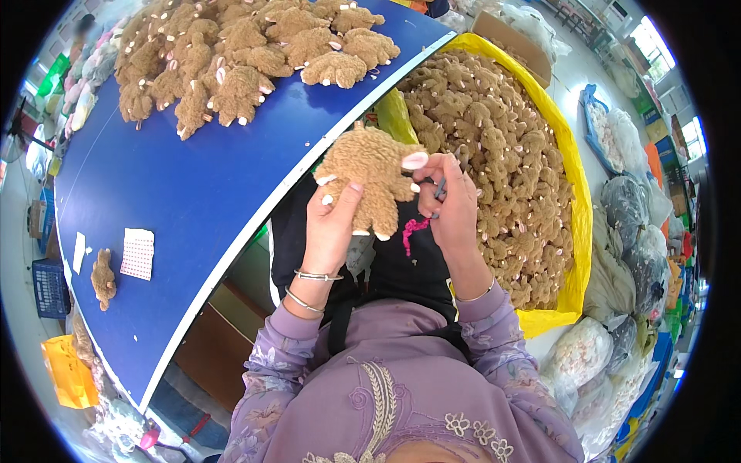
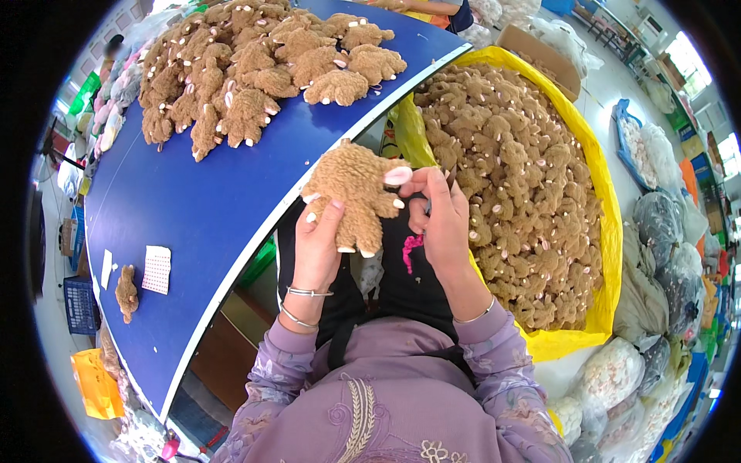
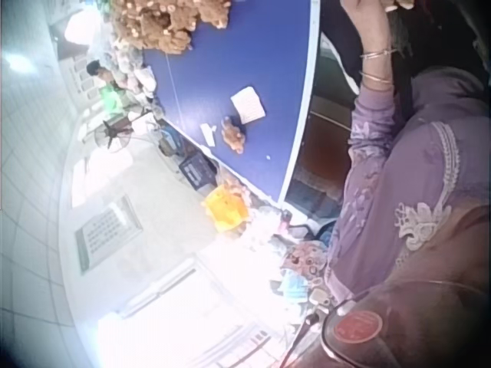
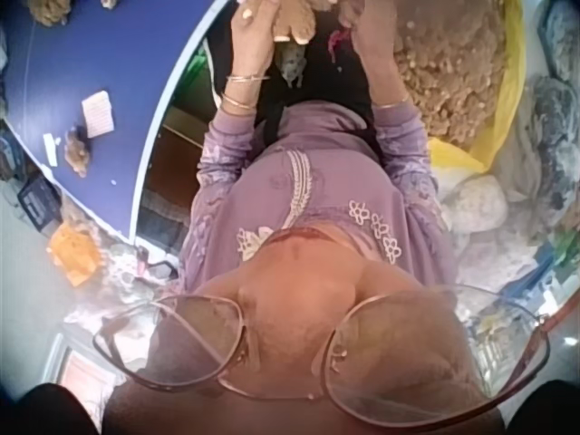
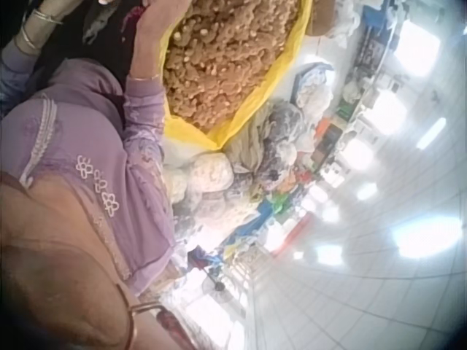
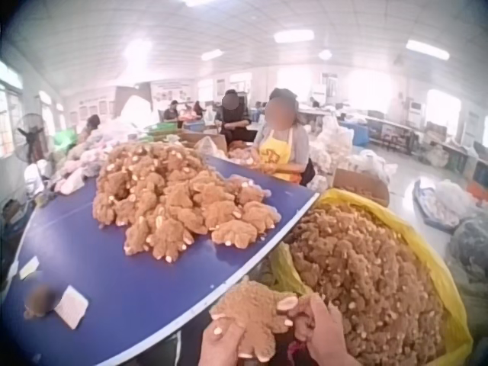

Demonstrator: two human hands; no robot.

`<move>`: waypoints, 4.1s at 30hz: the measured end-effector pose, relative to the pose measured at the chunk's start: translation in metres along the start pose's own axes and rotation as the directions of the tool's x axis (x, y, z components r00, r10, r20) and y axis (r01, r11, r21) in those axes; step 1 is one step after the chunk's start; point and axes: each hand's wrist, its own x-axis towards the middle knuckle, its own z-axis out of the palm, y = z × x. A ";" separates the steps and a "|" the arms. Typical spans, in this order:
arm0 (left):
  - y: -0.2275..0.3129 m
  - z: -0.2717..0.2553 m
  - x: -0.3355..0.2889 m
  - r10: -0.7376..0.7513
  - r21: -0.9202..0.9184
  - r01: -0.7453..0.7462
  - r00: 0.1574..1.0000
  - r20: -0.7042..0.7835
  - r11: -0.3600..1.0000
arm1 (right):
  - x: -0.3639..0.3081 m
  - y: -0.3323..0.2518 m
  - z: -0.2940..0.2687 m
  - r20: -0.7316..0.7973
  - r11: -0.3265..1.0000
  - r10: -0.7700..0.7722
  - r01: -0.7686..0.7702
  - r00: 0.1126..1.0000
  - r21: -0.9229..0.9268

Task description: The person trims loose threads and excess fabric from small brown stuffed toys using scissors. They handle the toys one at a time, occasionally applying small stickers, and place the finished items into a plastic bag.

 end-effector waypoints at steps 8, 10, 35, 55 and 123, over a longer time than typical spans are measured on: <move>-0.005 0.000 0.001 -0.010 0.000 0.010 1.000 -0.014 1.000 | -0.004 0.015 -0.009 0.173 0.849 -0.216 0.272 0.961 -0.454; -0.001 0.002 -0.001 -0.018 0.012 0.018 1.000 -0.001 1.000 | -0.006 0.006 -0.006 0.116 0.908 -0.100 0.138 0.988 -0.395; 0.010 -0.006 0.007 -0.042 0.293 0.036 0.999 0.013 0.955 | 0.003 0.012 -0.022 0.155 0.962 -0.020 0.062 0.988 -0.267; 0.085 -0.164 0.185 0.525 0.986 -0.125 0.834 0.166 -0.113 | -0.001 0.013 -0.038 0.128 0.943 0.261 -0.224 0.957 -0.245; -0.007 -0.010 0.012 -0.138 -0.303 0.117 0.989 -0.048 0.946 | 0.000 -0.019 0.023 0.643 0.191 0.041 0.626 0.765 -0.756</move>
